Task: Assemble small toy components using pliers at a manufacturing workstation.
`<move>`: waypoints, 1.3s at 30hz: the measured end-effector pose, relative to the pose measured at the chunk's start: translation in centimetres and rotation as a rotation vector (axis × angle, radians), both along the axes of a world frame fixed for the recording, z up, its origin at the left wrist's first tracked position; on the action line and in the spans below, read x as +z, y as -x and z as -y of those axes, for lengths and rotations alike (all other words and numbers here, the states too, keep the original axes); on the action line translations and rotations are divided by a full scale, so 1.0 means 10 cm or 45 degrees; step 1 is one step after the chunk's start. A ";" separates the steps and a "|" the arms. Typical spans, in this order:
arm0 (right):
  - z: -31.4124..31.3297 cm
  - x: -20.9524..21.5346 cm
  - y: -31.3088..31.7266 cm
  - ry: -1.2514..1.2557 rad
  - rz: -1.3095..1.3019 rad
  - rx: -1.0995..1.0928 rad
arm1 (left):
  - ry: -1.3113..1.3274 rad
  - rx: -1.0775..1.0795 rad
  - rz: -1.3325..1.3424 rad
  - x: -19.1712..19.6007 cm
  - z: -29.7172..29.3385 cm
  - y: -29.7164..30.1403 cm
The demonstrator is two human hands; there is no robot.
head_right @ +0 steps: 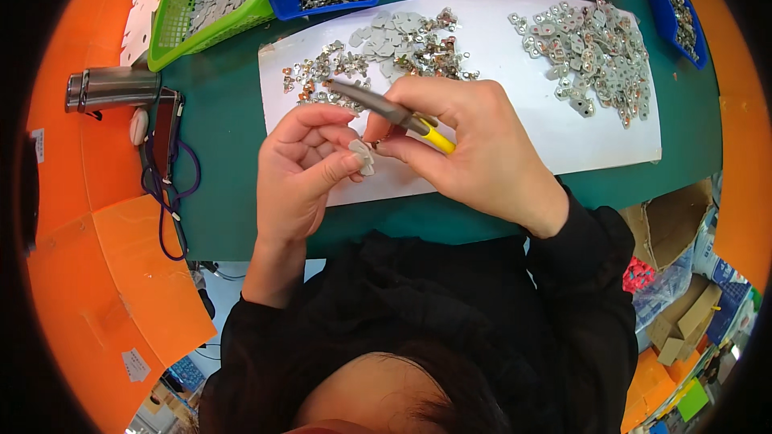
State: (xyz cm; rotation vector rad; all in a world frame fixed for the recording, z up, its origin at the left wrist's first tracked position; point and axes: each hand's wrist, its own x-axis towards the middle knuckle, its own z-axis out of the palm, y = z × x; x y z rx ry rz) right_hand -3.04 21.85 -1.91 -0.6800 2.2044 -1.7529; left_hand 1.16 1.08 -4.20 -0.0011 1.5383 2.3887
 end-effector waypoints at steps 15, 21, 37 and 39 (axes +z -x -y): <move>-0.05 0.12 0.00 -0.231 -0.441 0.085 | 0.456 0.054 -0.326 0.06 -0.08 -0.08; -0.05 0.10 0.01 -0.111 -0.360 0.095 | 0.360 0.067 -0.235 0.06 -0.08 -0.08; 0.01 -0.05 -0.14 0.210 -0.061 -0.014 | 1.032 0.297 -1.034 0.01 -0.09 -0.07; -0.01 -0.09 -0.12 0.229 -0.079 0.016 | 1.181 0.287 -1.099 0.03 -0.08 -0.07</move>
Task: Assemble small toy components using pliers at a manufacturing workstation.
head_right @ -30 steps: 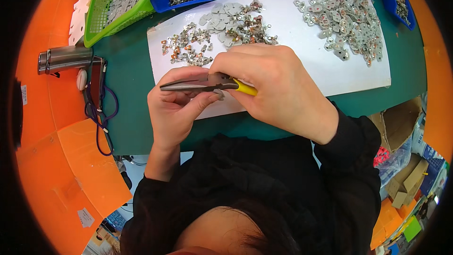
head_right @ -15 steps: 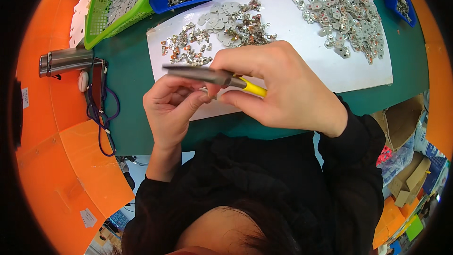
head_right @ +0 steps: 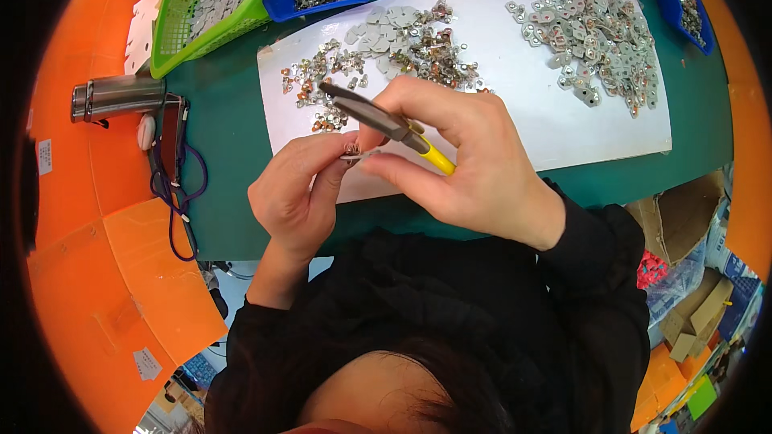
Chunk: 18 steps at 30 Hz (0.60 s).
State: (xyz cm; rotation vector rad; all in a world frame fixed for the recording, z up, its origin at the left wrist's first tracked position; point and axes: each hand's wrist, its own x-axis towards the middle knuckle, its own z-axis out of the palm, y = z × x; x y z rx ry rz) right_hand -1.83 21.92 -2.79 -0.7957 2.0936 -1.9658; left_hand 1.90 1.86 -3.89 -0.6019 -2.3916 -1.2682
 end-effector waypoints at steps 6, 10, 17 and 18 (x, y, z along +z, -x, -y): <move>-0.18 -0.09 0.09 -0.528 -0.671 -0.125 | -0.337 0.042 0.181 -0.04 0.02 -0.02; -0.19 -0.05 0.05 -0.624 -0.718 -0.135 | -0.542 0.020 0.295 -0.02 -0.05 -0.05; -0.20 0.03 0.04 -0.706 -0.616 -0.121 | -0.612 0.033 0.339 -0.06 -0.10 -0.09; -0.21 0.03 0.04 -0.687 -0.610 -0.120 | -0.599 0.037 0.318 -0.05 -0.10 -0.09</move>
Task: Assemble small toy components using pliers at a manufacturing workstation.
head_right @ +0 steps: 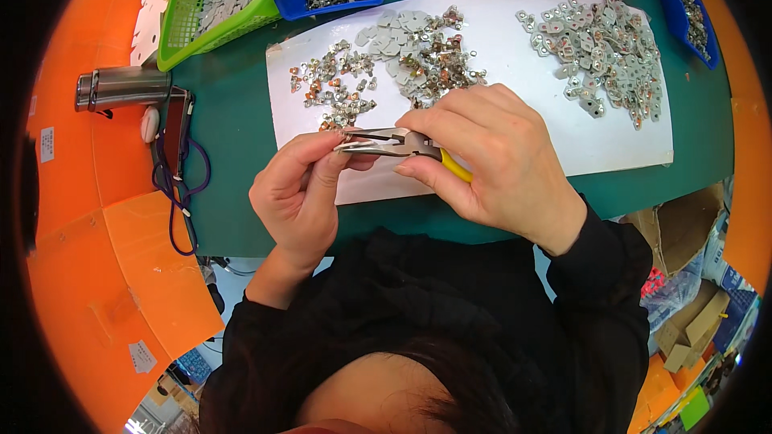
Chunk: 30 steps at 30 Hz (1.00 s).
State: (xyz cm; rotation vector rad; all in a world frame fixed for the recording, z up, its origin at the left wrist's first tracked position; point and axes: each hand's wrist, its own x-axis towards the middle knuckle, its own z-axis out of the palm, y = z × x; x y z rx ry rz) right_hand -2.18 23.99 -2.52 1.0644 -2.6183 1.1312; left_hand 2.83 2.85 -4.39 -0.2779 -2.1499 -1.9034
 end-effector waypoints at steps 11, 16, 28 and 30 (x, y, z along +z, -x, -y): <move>0.08 -0.12 -0.09 0.189 0.170 -0.017 | -0.171 -0.092 0.216 0.07 -0.04 0.02; 0.25 -0.15 -0.21 0.265 0.211 -0.123 | -0.508 0.045 0.143 -0.11 -0.16 0.07; -0.09 0.36 0.16 0.305 1.795 0.493 | 0.644 0.050 -0.561 0.09 0.13 0.22; -0.08 0.36 0.19 0.278 1.905 0.480 | 0.657 0.054 -0.567 0.10 0.12 0.20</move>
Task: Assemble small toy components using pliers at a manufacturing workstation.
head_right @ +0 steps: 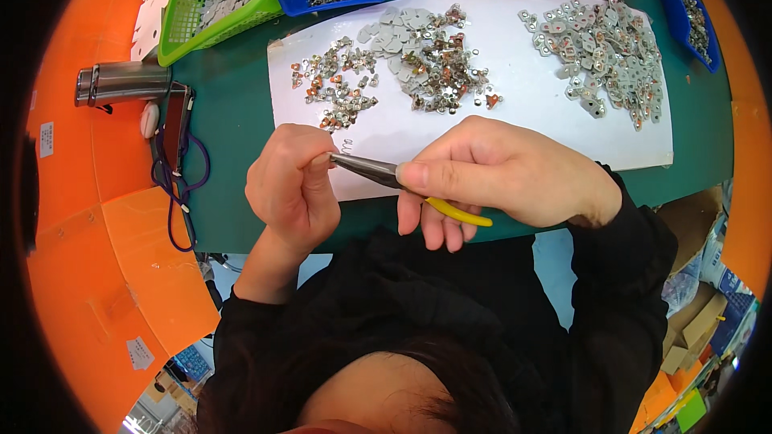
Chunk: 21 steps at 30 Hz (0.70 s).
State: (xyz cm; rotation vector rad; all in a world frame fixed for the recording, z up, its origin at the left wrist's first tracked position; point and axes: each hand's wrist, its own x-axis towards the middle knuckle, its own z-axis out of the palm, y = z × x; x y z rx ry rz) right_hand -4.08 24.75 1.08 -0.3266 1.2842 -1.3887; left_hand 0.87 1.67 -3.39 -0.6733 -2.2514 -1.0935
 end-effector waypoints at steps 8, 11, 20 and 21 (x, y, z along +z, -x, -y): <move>-0.01 -0.04 0.02 -0.023 0.044 0.038 | 0.039 -0.013 0.001 -0.01 0.01 -0.03; -0.01 -0.04 0.00 -0.082 -0.108 0.037 | -0.005 -0.031 0.116 0.00 0.00 -0.09; 0.00 -0.05 -0.19 -0.364 -1.300 -0.133 | 0.158 0.038 0.183 -0.08 0.02 0.01; -0.03 0.01 -0.14 -0.393 -1.280 -0.075 | 0.197 0.001 0.163 -0.06 0.03 0.03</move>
